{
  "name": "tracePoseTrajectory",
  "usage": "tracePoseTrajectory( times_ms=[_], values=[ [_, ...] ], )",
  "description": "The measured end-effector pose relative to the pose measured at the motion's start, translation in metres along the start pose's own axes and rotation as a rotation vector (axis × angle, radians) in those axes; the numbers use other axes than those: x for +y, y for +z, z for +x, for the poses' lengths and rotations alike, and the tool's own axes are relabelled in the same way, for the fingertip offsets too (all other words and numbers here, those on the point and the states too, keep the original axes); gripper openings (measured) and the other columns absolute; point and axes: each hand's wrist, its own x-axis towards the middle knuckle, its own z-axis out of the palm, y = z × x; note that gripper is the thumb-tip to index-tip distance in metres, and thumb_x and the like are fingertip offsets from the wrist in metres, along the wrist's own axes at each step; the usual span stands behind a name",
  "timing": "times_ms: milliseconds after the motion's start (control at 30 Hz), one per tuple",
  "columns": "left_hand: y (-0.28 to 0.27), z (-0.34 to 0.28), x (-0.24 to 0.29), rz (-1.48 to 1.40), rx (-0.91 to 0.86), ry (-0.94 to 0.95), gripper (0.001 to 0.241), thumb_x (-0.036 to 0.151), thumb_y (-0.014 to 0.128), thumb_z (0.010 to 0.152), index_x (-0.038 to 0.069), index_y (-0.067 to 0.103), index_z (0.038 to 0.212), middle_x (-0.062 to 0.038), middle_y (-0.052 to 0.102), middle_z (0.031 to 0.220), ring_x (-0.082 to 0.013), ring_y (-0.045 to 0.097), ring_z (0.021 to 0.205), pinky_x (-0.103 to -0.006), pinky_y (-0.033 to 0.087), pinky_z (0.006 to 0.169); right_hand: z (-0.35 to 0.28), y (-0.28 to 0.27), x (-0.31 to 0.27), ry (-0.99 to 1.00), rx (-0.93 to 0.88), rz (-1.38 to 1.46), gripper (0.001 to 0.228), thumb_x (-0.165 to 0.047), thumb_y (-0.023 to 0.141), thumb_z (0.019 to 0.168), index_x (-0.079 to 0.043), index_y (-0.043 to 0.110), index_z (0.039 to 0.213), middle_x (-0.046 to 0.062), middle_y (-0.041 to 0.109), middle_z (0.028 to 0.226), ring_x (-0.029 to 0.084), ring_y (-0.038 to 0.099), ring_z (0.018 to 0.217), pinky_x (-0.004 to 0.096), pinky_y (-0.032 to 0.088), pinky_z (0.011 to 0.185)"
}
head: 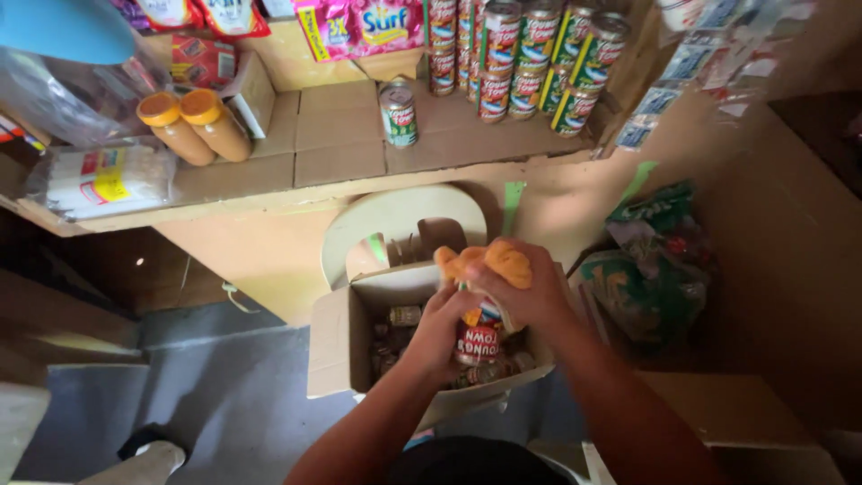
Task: Clean canned goods from a cardboard box using a cloth and organize them onto shelves.
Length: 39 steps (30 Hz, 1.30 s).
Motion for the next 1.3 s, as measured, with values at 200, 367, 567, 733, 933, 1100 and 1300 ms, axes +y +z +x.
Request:
tracePoseTrajectory(
  times_ms=[200,367,567,733,933,1100,1300],
  values=[
    [-0.026,0.023,0.026,-0.32,-0.087,-0.06,0.04,0.045,0.061,0.098,0.01,0.061,0.118,-0.01,0.071,0.095,-0.0233,0.072,0.081,-0.0387,0.06,0.067,0.013,-0.006,0.016,0.251,0.401,0.547,0.041,-0.038,0.068,0.095,-0.003,0.068,0.117,0.01,0.072,0.105,0.021,0.071,0.086,0.038,0.06,0.074],
    [-0.003,0.026,0.049,-0.292,0.217,0.227,0.04,0.044,0.059,0.095,0.014,0.058,0.119,-0.01,0.07,0.105,-0.0225,0.072,0.091,-0.0377,0.061,0.08,-0.009,0.051,-0.015,-0.128,0.296,0.427,0.048,-0.027,0.065,0.097,0.0,0.054,0.135,0.017,0.062,0.129,0.029,0.062,0.114,0.041,0.051,0.097],
    [-0.012,0.016,0.047,0.025,0.2,0.311,0.051,0.022,0.073,0.093,0.009,0.05,0.137,-0.008,0.065,0.115,-0.0176,0.063,0.098,-0.0327,0.053,0.083,-0.009,0.076,-0.018,-0.307,0.349,0.134,0.044,-0.017,0.06,0.103,0.001,0.05,0.142,0.017,0.058,0.144,0.024,0.056,0.135,0.038,0.043,0.116],
    [-0.035,0.019,0.046,0.171,0.133,0.356,0.061,0.01,0.076,0.081,0.016,0.043,0.133,-0.004,0.065,0.113,-0.0158,0.067,0.099,-0.0319,0.059,0.084,0.009,0.075,-0.023,-0.315,0.448,0.031,0.028,-0.015,0.057,0.105,0.001,0.063,0.127,0.014,0.067,0.128,0.021,0.064,0.122,0.035,0.049,0.108],
    [-0.076,0.039,0.019,0.42,-0.039,0.316,0.042,0.005,0.077,0.094,-0.001,0.049,0.124,-0.014,0.068,0.114,-0.0221,0.067,0.1,-0.036,0.059,0.082,0.041,0.057,0.015,-0.292,0.486,-0.192,0.018,-0.018,0.074,0.094,0.0,0.07,0.094,0.006,0.074,0.087,0.019,0.07,0.079,0.033,0.058,0.074],
    [-0.061,0.05,0.044,0.199,-0.111,0.02,0.058,0.01,0.072,0.089,0.0,0.052,0.143,-0.01,0.067,0.119,-0.0216,0.066,0.106,-0.0432,0.058,0.09,0.053,0.042,0.058,-0.101,0.73,0.164,0.029,-0.028,0.076,0.096,-0.003,0.067,0.11,0.007,0.072,0.099,0.02,0.069,0.082,0.035,0.057,0.071],
    [-0.046,0.074,0.047,0.575,-0.04,0.579,0.067,0.007,0.072,0.092,0.007,0.04,0.15,-0.008,0.065,0.135,-0.0191,0.061,0.126,-0.0343,0.048,0.109,0.05,0.074,0.01,-0.13,0.273,0.548,0.054,-0.039,0.065,0.097,-0.005,0.057,0.137,0.003,0.068,0.128,0.015,0.065,0.116,0.029,0.052,0.099]
  ],
)
